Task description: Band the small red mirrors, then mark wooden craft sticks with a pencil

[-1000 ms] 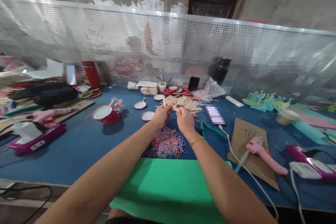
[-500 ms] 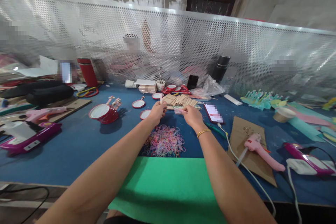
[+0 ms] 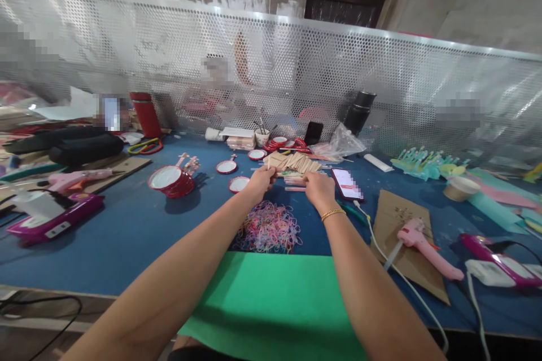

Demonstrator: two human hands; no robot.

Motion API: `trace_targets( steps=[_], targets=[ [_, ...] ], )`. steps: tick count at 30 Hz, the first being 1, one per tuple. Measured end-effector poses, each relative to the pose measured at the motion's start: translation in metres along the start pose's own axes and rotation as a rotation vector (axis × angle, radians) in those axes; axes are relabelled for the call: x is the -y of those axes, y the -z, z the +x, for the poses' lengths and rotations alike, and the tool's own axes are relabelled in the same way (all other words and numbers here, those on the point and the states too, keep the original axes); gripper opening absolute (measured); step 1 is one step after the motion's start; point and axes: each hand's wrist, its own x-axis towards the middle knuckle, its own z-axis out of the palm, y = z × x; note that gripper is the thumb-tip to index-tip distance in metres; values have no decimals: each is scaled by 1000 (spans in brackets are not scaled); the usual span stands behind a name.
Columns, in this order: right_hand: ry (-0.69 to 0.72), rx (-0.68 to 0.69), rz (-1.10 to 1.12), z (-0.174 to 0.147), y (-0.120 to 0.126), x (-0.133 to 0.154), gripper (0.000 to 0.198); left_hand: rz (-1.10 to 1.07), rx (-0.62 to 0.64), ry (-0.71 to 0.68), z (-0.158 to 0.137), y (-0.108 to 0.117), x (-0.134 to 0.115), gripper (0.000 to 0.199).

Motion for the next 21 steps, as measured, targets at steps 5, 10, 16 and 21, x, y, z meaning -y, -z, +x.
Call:
trace_targets(
  steps=[5, 10, 16, 21],
  targets=[
    [16, 78, -60, 1, -1, -1, 27, 46, 36, -22, -6, 0, -1, 12],
    [6, 108, -50, 3, -1, 0, 27, 92, 35, -69, -7, -2, -2, 12],
    [10, 164, -52, 3, 1, 2, 32, 131, 40, -84, -3, -1, 1, 13],
    [64, 199, -65, 0, 5, 2, 34, 143, 51, -95, -4, -1, 1, 14]
  ],
)
